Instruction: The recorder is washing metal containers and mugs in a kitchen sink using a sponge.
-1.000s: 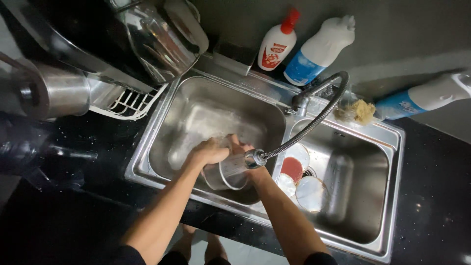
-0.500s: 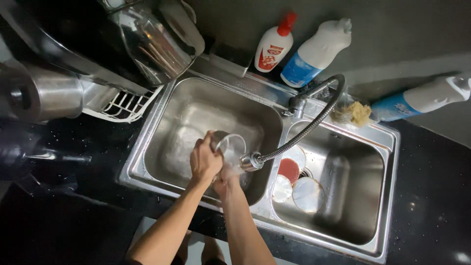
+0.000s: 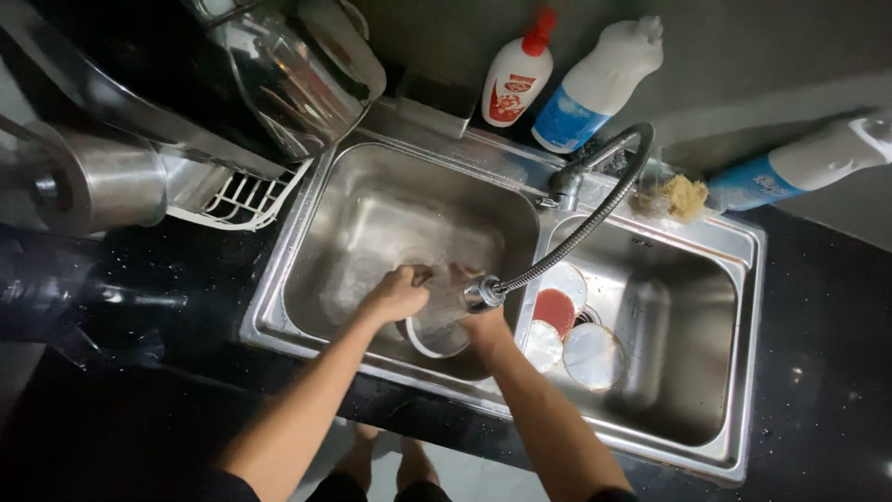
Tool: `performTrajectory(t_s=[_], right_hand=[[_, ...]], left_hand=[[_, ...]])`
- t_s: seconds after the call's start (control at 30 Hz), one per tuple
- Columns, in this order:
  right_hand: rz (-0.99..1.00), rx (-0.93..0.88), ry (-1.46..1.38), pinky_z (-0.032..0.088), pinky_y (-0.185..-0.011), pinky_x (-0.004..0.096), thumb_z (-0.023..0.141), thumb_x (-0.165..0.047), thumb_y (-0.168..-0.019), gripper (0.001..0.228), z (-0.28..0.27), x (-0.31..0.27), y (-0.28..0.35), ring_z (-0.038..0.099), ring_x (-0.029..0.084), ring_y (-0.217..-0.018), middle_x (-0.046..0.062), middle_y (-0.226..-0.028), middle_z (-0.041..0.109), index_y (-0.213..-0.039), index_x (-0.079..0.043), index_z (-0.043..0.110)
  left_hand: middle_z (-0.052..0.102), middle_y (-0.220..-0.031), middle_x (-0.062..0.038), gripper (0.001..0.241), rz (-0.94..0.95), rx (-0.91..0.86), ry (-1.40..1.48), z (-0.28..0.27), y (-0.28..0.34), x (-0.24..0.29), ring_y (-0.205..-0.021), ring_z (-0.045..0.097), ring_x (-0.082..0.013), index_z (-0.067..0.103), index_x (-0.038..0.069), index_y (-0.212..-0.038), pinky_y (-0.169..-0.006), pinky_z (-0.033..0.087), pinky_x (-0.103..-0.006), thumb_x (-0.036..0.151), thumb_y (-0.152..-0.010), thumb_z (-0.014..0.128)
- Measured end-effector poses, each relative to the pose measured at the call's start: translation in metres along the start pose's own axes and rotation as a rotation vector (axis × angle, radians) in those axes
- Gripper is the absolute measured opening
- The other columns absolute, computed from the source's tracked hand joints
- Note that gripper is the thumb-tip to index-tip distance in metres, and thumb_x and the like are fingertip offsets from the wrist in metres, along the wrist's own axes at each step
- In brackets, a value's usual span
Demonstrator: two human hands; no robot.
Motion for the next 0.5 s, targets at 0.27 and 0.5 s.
performTrajectory(t_s=[0.27, 0.5], right_hand=[[-0.139, 0.501, 0.631, 0.058, -0.078, 0.037, 0.078, -0.018, -0.085, 0.040, 0.022, -0.030, 0.037, 0.071, 0.018, -0.087, 0.008, -0.102, 0.074, -0.120, -0.003, 0.069], [0.577, 0.047, -0.551, 0.059, -0.082, 0.039, 0.061, -0.034, -0.096, 0.036, 0.121, 0.055, 0.066, 0.071, 0.023, -0.095, 0.009, -0.112, 0.073, -0.121, -0.010, 0.068]], left_hand=[[0.065, -0.125, -0.018, 0.069, 0.475, 0.648, 0.026, -0.024, 0.066, 0.073, -0.113, 0.060, -0.0410, 0.055, 0.011, -0.140, -0.098, 0.049, -0.0473, -0.005, -0.073, 0.058], [0.060, -0.126, -0.023, 0.072, 0.466, 0.815, 0.233, -0.030, 0.065, 0.037, -0.120, 0.060, -0.0419, 0.052, 0.009, -0.149, -0.102, 0.051, -0.0466, -0.011, -0.080, 0.058]])
Point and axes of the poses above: each hand's wrist, its own y-axis away from the middle knuckle, its own z-axis out of the palm, x = y × z, the point moved 9 cm from there along -y, towards the middle knuckle
